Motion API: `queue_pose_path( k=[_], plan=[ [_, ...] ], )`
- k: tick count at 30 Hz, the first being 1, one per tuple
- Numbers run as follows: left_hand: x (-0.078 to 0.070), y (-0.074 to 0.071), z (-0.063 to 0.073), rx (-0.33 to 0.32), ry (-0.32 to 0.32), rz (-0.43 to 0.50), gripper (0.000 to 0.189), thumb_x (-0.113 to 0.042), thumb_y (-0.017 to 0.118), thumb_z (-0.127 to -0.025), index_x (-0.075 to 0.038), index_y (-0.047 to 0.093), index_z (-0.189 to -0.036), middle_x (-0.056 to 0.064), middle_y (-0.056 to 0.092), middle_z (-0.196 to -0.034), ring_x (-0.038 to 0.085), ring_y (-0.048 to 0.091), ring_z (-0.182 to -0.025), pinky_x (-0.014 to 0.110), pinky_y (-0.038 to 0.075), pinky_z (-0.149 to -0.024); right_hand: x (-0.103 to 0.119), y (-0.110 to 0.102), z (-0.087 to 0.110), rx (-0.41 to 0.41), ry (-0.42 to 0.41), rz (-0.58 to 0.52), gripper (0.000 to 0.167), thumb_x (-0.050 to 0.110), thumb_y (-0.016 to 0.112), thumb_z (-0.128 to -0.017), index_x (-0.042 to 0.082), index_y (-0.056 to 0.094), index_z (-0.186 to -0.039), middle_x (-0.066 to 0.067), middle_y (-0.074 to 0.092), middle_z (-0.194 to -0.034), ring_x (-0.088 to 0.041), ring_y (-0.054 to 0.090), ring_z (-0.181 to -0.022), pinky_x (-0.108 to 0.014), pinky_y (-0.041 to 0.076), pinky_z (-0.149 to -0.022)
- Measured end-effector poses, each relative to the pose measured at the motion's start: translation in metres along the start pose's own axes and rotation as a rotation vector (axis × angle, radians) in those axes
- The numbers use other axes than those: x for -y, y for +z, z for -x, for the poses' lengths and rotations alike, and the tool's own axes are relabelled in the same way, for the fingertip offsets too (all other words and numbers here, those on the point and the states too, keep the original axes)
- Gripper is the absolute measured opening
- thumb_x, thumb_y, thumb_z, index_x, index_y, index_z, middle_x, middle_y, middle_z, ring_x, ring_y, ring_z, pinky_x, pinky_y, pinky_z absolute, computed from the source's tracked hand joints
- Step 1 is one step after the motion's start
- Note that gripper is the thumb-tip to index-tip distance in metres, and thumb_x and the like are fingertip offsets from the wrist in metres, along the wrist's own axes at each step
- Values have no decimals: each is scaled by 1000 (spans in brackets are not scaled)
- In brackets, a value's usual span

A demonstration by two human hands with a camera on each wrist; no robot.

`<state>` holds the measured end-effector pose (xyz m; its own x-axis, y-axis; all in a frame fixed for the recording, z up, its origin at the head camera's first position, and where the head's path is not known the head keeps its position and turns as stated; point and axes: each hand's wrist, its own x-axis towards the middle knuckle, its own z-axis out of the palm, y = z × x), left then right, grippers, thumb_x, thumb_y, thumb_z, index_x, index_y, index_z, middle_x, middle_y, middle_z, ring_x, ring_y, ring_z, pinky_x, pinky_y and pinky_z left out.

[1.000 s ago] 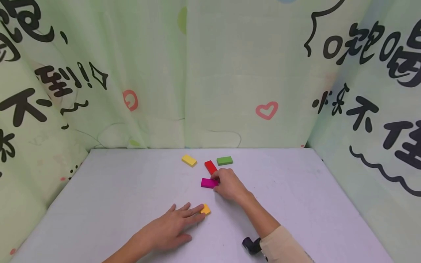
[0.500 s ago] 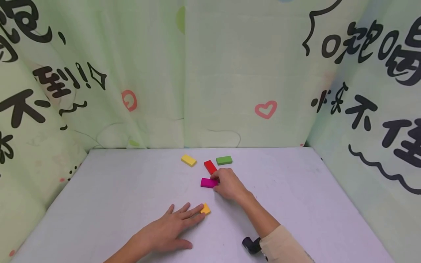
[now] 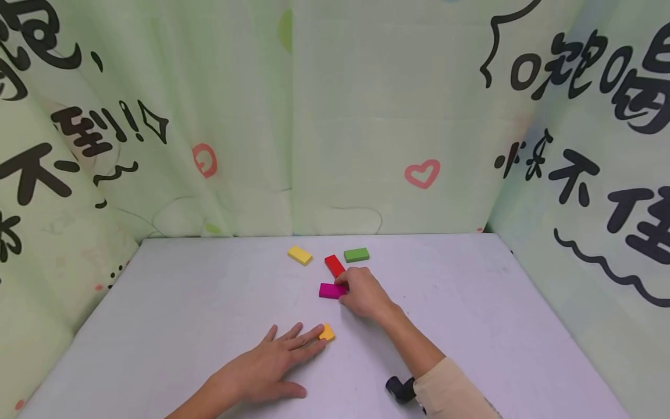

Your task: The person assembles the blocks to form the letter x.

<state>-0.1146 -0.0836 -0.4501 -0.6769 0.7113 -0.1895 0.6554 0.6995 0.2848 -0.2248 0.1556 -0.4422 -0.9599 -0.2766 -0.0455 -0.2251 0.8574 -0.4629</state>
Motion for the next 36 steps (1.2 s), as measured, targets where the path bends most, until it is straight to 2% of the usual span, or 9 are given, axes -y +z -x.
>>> queue_pose_path(
  k=[14,24,36],
  plan=[
    [0,-1,1,1,6,21,82,-53,70,-95,-35,30,-165,-16,14,-174,34,31,-158,71,32,-117,2,0,2,1,4,-3,35,6,85,-84,7,77,-119,-8,73,-111,-21,65,-101,-39,61,-92],
    [0,0,0,-7,5,23,82,-52,72,-94,-35,32,-164,-16,16,-174,35,32,-157,71,32,-116,5,0,0,11,-23,-20,38,4,84,-83,8,75,-120,-6,72,-106,-19,64,-98,-34,62,-84],
    [1,1,0,-6,-2,26,83,-53,72,-94,-36,32,-164,-17,15,-174,35,32,-157,72,32,-116,5,1,-4,33,-32,-63,39,-2,81,-85,11,75,-121,-5,72,-109,-21,63,-103,-35,62,-86]
  ],
)
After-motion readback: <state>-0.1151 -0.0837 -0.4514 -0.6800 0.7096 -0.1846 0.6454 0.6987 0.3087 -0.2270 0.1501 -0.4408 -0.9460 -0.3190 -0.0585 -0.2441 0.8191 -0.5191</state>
